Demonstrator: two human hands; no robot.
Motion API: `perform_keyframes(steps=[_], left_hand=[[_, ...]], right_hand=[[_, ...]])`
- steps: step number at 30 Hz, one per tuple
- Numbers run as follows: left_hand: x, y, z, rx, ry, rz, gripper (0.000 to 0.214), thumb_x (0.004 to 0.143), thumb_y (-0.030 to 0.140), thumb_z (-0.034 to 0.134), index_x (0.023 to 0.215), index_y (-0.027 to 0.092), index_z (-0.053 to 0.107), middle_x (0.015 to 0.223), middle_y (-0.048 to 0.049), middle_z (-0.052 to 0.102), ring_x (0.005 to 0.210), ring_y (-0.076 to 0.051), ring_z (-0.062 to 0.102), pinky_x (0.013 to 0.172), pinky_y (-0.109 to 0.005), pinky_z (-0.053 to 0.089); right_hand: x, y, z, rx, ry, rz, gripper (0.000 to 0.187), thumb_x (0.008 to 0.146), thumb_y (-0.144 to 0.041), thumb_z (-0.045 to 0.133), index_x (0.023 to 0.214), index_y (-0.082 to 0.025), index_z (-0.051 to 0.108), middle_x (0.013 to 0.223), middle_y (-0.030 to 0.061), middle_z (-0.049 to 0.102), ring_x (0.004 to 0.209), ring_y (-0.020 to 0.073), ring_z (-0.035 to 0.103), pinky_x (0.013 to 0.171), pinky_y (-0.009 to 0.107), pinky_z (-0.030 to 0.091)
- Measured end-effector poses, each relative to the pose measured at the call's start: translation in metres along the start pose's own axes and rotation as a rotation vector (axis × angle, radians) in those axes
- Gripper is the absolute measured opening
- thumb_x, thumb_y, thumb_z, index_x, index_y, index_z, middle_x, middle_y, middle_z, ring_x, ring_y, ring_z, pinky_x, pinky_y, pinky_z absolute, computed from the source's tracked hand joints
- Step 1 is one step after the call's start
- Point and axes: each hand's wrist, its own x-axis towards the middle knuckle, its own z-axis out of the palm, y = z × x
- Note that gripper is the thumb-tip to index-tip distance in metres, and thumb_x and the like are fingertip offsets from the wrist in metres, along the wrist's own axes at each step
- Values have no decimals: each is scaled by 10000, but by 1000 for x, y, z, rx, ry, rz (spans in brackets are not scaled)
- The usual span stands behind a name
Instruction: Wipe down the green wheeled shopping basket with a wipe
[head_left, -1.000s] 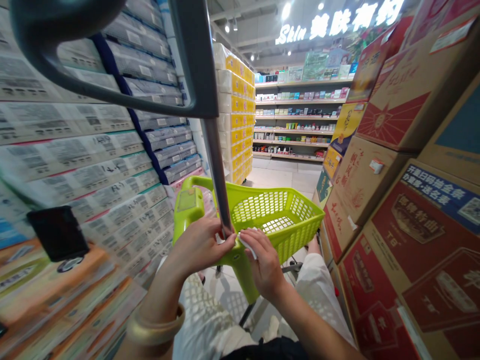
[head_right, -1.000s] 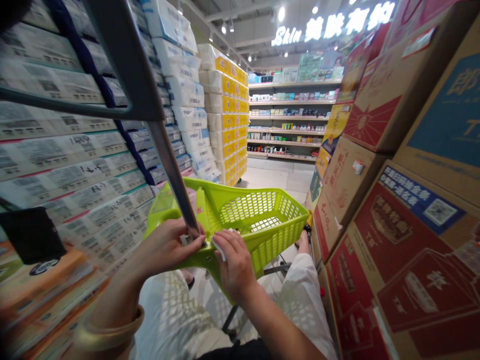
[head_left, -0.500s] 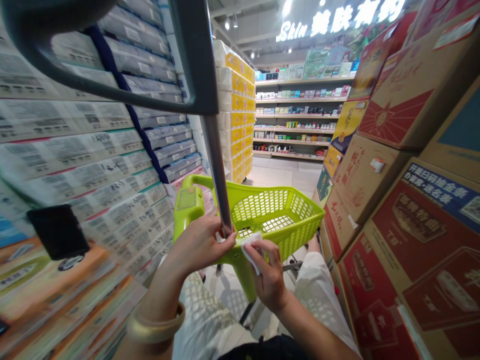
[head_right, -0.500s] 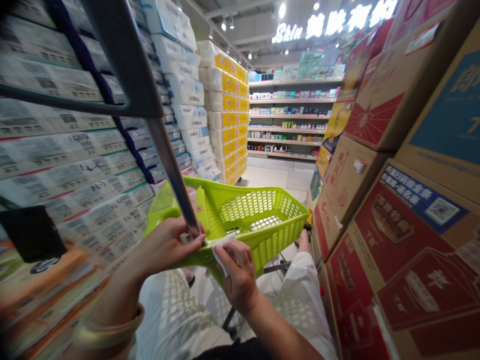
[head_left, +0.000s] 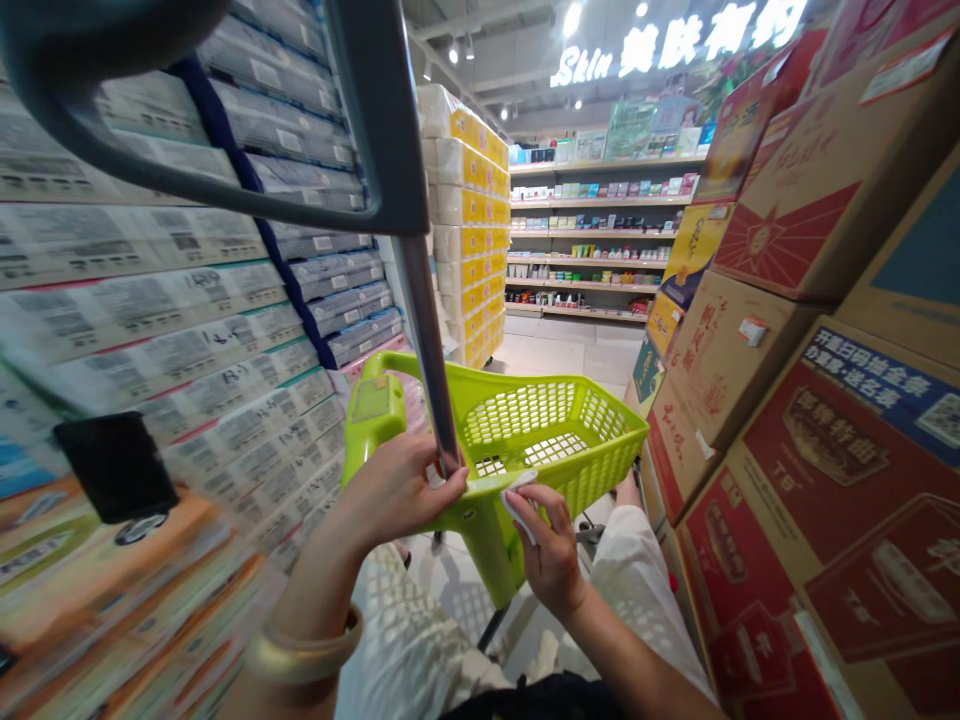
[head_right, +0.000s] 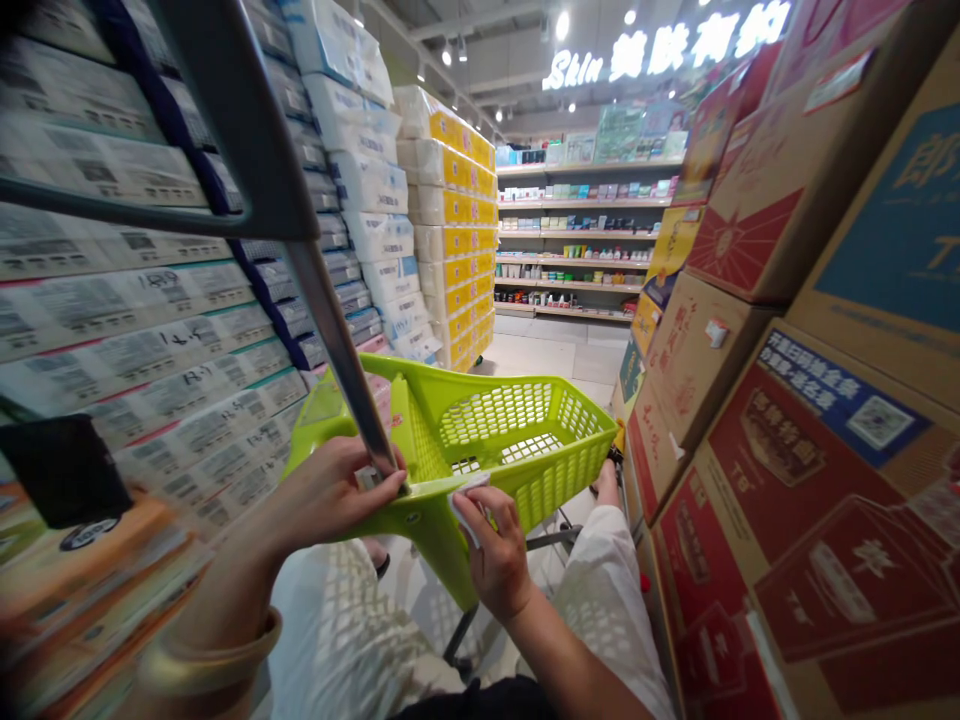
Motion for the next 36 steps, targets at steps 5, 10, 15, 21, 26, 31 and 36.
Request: perform_keyframes(steps=[5, 10, 15, 21, 26, 31, 36], left_hand=[[-1, 0, -1, -7, 2, -4, 227, 810, 300, 578, 648, 176, 677, 770, -33, 725, 747, -180, 664, 668, -250, 489], [0, -2, 0, -20, 6, 19, 224, 813, 303, 575, 655, 180, 675, 770, -28, 723, 742, -174, 663, 667, -248, 485], [-1, -3, 0, 7, 8, 14, 235, 814, 318, 557, 664, 180, 675, 765, -36, 716, 730, -178, 655, 661, -259, 482], [-2, -4, 1, 33, 9, 0, 252, 816, 348, 543, 687, 187, 687, 772, -42, 719, 743, -191, 658, 664, -272, 491], [-4, -5, -3, 79, 268, 101, 251, 847, 406, 538, 791, 200, 668, 843, -38, 710, 788, -208, 660, 717, -313, 514], [-22, 17, 5, 146, 975, 226, 289, 833, 237, 577, 1121, 222, 556, 1016, -71, 627, 951, -237, 603, 871, -395, 505], [-17, 44, 35, 39, 747, 429, 366, 836, 118, 520, 1184, 232, 535, 1080, -69, 604, 966, -205, 608, 848, -327, 524]], right_hand=[[4, -4, 1, -6, 18, 41, 511, 924, -47, 475, 1376, -280, 524, 1139, 103, 602, 1111, 233, 570, 952, 428, 521], [14, -3, -2, -10, -39, 31, 417, 930, -85, 487, 1297, -249, 596, 1090, 97, 639, 1063, 225, 592, 933, 410, 530], [4, 29, -15, -94, 39, 134, 305, 947, -143, 495, 1182, -240, 663, 1045, 90, 662, 1006, 225, 615, 888, 410, 542], [19, 15, -24, -25, 177, 254, 286, 961, -167, 471, 1169, -224, 659, 1050, 95, 654, 1011, 220, 633, 888, 406, 552], [46, -12, -7, 47, -11, 56, 387, 958, -109, 438, 1283, -246, 595, 1230, 92, 653, 1212, 221, 574, 1036, 449, 490], [45, 11, -2, 26, -121, 64, 362, 961, -133, 426, 1249, -237, 619, 1173, 79, 698, 1167, 212, 614, 1044, 457, 486], [43, 28, -8, -24, -50, 216, 284, 966, -185, 439, 1129, -222, 668, 1060, 89, 722, 1055, 223, 656, 972, 446, 522]])
